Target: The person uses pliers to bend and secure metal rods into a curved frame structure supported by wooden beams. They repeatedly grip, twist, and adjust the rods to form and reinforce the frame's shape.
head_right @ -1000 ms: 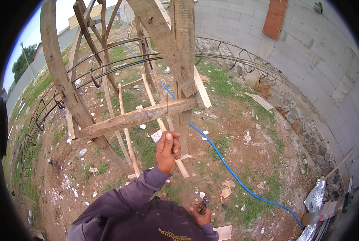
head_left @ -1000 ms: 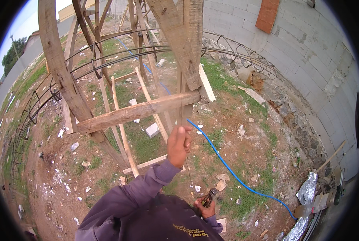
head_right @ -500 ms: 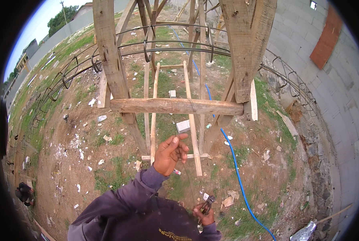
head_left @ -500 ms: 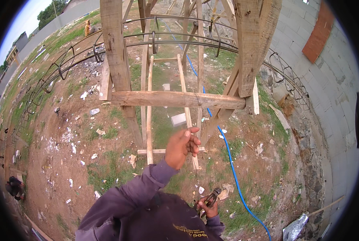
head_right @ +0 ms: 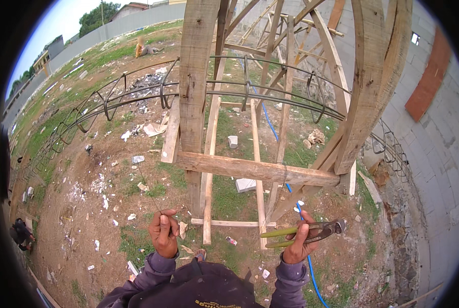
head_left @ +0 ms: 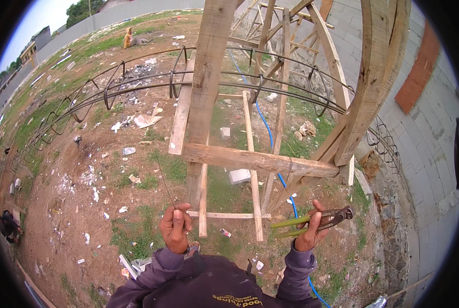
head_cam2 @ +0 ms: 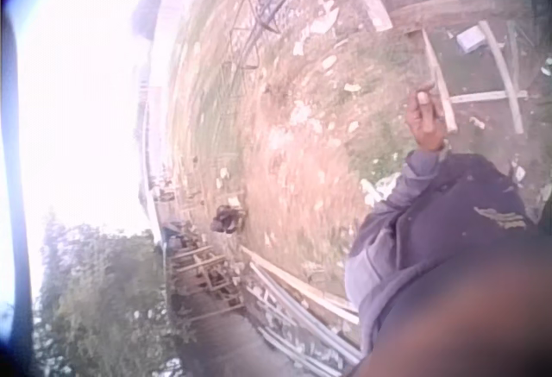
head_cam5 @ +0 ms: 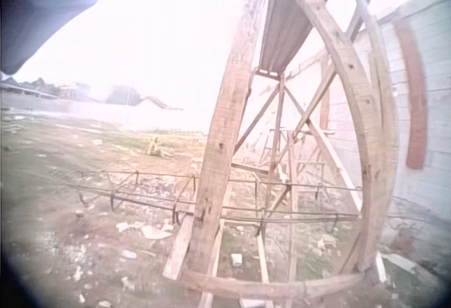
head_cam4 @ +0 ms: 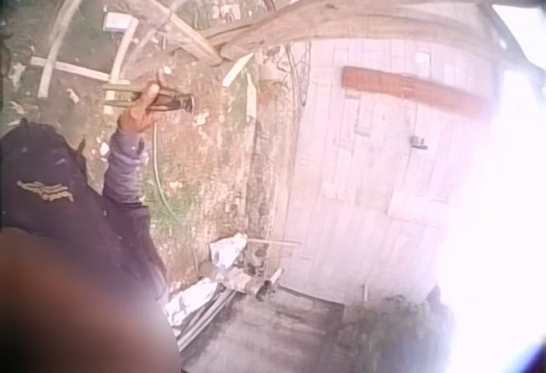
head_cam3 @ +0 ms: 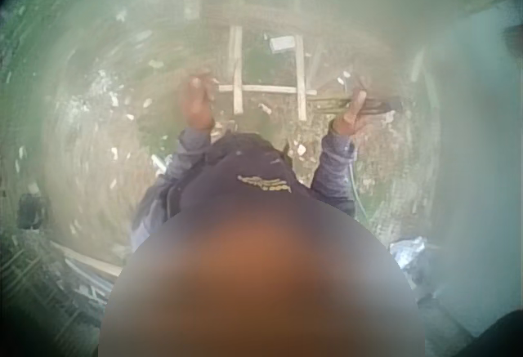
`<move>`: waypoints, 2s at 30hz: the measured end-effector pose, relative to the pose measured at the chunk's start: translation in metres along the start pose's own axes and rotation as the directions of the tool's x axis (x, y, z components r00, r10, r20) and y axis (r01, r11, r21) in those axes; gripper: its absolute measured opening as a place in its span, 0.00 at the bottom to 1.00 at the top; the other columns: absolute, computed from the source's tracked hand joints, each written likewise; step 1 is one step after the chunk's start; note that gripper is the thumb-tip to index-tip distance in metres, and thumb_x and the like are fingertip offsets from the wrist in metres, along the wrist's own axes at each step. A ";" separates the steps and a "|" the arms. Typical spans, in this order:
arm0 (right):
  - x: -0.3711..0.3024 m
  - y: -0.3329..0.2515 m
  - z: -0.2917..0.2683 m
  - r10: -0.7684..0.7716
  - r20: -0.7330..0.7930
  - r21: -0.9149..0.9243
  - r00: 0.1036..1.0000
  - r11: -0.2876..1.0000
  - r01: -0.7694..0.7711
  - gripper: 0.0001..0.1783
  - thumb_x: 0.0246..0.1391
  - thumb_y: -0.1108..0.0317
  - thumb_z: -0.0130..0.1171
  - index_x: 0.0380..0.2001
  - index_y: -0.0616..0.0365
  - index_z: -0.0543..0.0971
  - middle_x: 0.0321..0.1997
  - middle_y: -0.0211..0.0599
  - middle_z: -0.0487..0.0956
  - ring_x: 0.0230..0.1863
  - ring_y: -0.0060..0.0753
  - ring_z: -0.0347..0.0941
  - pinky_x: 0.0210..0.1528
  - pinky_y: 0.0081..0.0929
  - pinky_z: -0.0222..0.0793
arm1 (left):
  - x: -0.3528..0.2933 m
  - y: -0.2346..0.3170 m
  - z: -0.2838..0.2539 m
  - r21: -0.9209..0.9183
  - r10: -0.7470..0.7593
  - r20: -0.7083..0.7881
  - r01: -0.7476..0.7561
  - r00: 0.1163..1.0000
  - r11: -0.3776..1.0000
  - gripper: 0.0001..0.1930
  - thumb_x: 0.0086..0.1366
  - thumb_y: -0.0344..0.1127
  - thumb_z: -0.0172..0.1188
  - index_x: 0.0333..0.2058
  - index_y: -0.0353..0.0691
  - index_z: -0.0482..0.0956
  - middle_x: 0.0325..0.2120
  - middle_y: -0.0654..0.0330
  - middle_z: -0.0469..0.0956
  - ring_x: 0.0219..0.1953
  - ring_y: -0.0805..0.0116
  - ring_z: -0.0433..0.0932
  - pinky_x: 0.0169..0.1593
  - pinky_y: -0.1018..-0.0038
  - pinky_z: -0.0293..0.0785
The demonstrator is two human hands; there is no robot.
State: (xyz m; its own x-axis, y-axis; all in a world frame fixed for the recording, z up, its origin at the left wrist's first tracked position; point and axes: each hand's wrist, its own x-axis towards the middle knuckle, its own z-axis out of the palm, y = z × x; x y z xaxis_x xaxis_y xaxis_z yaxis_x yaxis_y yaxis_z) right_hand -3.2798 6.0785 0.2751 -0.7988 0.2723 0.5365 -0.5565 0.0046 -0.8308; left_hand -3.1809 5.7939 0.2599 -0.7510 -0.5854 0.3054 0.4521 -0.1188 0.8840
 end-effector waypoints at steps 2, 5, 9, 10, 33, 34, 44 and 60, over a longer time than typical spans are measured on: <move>0.043 -0.012 0.047 -0.157 -0.089 0.046 0.984 0.986 0.161 0.19 0.70 0.59 0.46 0.53 0.62 0.73 0.36 0.34 0.76 0.20 0.15 0.63 0.21 0.13 0.60 | 0.007 0.003 -0.014 0.010 0.002 0.013 -0.002 1.000 1.000 0.18 0.74 0.43 0.48 0.44 0.32 0.76 0.15 0.67 0.68 0.18 0.83 0.59 0.24 0.83 0.52; 0.092 0.001 0.116 -0.229 -0.108 0.007 0.967 0.973 0.231 0.20 0.69 0.58 0.49 0.54 0.61 0.73 0.39 0.35 0.78 0.22 0.14 0.64 0.24 0.12 0.62 | 0.014 0.002 -0.028 -0.036 -0.005 0.027 0.006 1.000 0.999 0.17 0.75 0.42 0.47 0.44 0.32 0.76 0.14 0.66 0.67 0.16 0.82 0.58 0.23 0.82 0.52; 0.109 0.048 0.169 -0.062 0.001 0.045 0.998 0.997 0.062 0.19 0.67 0.57 0.52 0.53 0.59 0.75 0.39 0.35 0.80 0.25 0.18 0.69 0.30 0.18 0.68 | 0.025 0.003 -0.046 -0.089 0.019 0.030 -0.016 0.999 0.996 0.17 0.75 0.40 0.45 0.44 0.31 0.75 0.14 0.64 0.66 0.15 0.82 0.56 0.22 0.80 0.53; 0.108 0.058 0.174 -0.070 0.026 -0.069 0.997 0.995 0.072 0.18 0.67 0.57 0.52 0.51 0.59 0.76 0.38 0.35 0.80 0.26 0.20 0.70 0.31 0.21 0.69 | 0.029 0.004 -0.049 -0.120 0.026 0.025 -0.022 0.999 0.993 0.17 0.75 0.40 0.44 0.44 0.31 0.75 0.14 0.64 0.66 0.15 0.82 0.56 0.23 0.80 0.53; -0.068 0.035 0.138 0.332 0.813 -0.293 0.479 0.943 -0.156 0.27 0.51 0.65 0.70 0.52 0.64 0.75 0.47 0.44 0.80 0.51 0.40 0.77 0.56 0.35 0.69 | 0.087 -0.042 -0.015 -0.705 -0.185 0.139 0.229 0.973 0.671 0.18 0.78 0.42 0.36 0.53 0.39 0.70 0.17 0.66 0.64 0.15 0.79 0.57 0.22 0.79 0.53; -0.084 0.041 0.132 0.395 0.771 -0.327 0.499 0.918 -0.223 0.24 0.54 0.67 0.67 0.52 0.64 0.75 0.46 0.45 0.81 0.47 0.38 0.78 0.52 0.32 0.71 | 0.087 -0.042 -0.012 -0.697 -0.194 0.127 0.227 0.973 0.681 0.19 0.78 0.42 0.36 0.53 0.39 0.70 0.17 0.66 0.65 0.15 0.79 0.57 0.22 0.79 0.53; -0.133 0.043 0.077 0.583 0.367 -0.273 0.725 0.812 -0.515 0.12 0.67 0.66 0.51 0.44 0.65 0.77 0.28 0.33 0.80 0.23 0.15 0.70 0.25 0.18 0.65 | 0.038 -0.068 0.024 -0.093 -0.344 0.431 0.420 0.834 0.903 0.26 0.72 0.38 0.51 0.64 0.33 0.61 0.51 0.50 0.77 0.45 0.65 0.80 0.49 0.70 0.77; -0.137 0.028 0.046 0.561 0.450 -0.454 0.695 0.814 -0.363 0.15 0.67 0.65 0.49 0.51 0.59 0.78 0.24 0.37 0.82 0.20 0.21 0.75 0.26 0.22 0.71 | 0.021 -0.065 0.038 -0.103 -0.442 0.301 0.490 0.845 0.866 0.27 0.76 0.47 0.43 0.58 0.25 0.67 0.48 0.42 0.78 0.46 0.54 0.82 0.52 0.64 0.77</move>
State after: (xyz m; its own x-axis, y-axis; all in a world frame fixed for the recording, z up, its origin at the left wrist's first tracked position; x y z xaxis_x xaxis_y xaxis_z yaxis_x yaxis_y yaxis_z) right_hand -3.1970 5.9973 0.1849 -0.9702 -0.2410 -0.0266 -0.0593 0.3420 -0.9378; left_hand -3.2445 5.8195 0.2223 -0.9792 -0.2010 -0.0265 0.0731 -0.4720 0.8786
